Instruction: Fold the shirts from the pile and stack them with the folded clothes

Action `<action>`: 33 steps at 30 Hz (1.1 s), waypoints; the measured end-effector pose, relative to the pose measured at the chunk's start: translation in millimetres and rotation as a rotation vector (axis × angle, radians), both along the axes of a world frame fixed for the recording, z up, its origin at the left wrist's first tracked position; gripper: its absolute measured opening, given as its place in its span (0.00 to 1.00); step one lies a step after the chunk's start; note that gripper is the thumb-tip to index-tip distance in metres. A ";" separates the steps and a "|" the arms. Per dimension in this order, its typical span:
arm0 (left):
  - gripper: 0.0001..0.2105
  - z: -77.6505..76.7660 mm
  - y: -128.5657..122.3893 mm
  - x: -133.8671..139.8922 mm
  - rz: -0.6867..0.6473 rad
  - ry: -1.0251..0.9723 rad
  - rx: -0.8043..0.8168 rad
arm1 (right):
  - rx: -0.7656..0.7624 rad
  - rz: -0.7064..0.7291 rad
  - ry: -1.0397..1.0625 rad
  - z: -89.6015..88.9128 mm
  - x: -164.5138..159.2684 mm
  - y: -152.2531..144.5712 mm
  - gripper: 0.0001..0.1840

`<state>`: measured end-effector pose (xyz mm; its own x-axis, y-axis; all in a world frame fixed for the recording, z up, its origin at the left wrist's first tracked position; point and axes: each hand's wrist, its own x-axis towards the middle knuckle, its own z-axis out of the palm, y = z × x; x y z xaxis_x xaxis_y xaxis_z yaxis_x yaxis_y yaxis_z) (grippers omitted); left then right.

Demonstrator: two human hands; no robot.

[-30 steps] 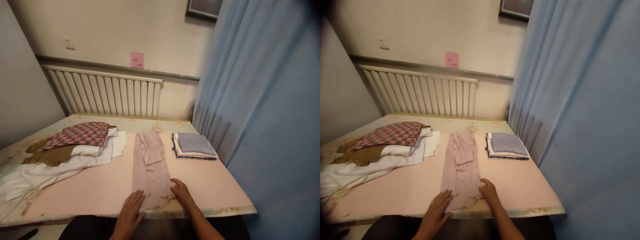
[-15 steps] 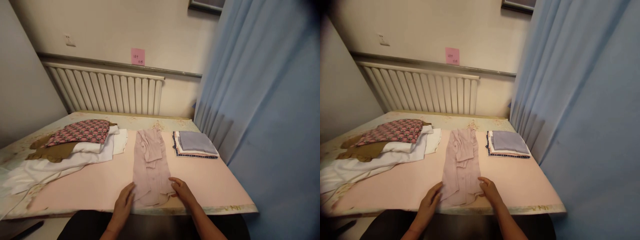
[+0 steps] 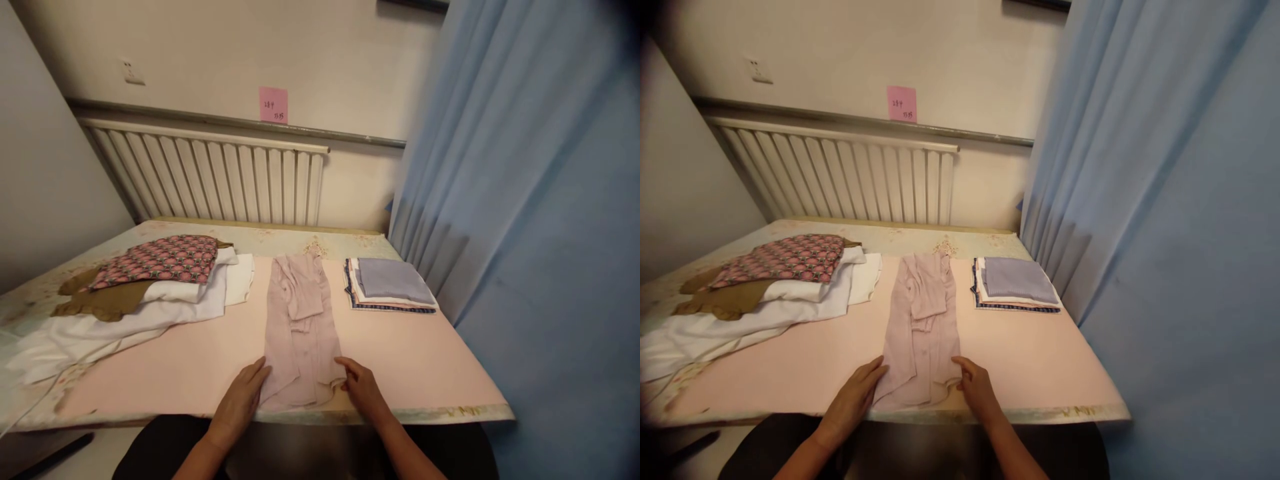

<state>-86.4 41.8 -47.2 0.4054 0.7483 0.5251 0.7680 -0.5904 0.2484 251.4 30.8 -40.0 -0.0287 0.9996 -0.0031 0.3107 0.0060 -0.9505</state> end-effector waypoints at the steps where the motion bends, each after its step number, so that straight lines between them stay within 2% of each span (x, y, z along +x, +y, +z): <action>1: 0.18 1.5 1.8 -0.3 -0.006 0.015 0.004 | 0.067 0.008 -0.054 -1.1 -0.8 -1.2 0.24; 5: 0.17 3.6 6.7 -1.7 -0.028 0.078 -0.011 | 0.386 0.062 -0.307 -4.4 -2.3 -2.4 0.27; 8: 0.18 3.4 7.4 -2.2 -0.037 0.111 -0.039 | 0.471 0.088 -0.469 -2.6 -4.7 -2.6 0.29; 17: 0.19 15.7 -2.4 -2.3 -0.093 0.152 -0.119 | 0.480 -0.009 -0.613 6.8 -12.5 -10.2 0.23; 20: 0.19 19.9 -10.8 3.2 -0.061 0.114 -0.112 | 0.503 -0.004 -0.621 7.8 -11.8 -11.3 0.21; 23: 0.17 24.6 -23.6 18.1 -0.005 0.059 -0.077 | 0.501 0.007 -0.633 9.4 -11.5 -12.3 0.21; 29: 0.12 36.2 -45.8 67.9 -0.121 0.018 -0.119 | 0.505 0.033 -0.638 14.6 -11.6 -14.1 0.22; 33: 0.10 34.4 -45.9 88.7 -0.113 0.058 -0.190 | 0.517 0.048 -0.632 16.8 -10.6 -13.7 0.22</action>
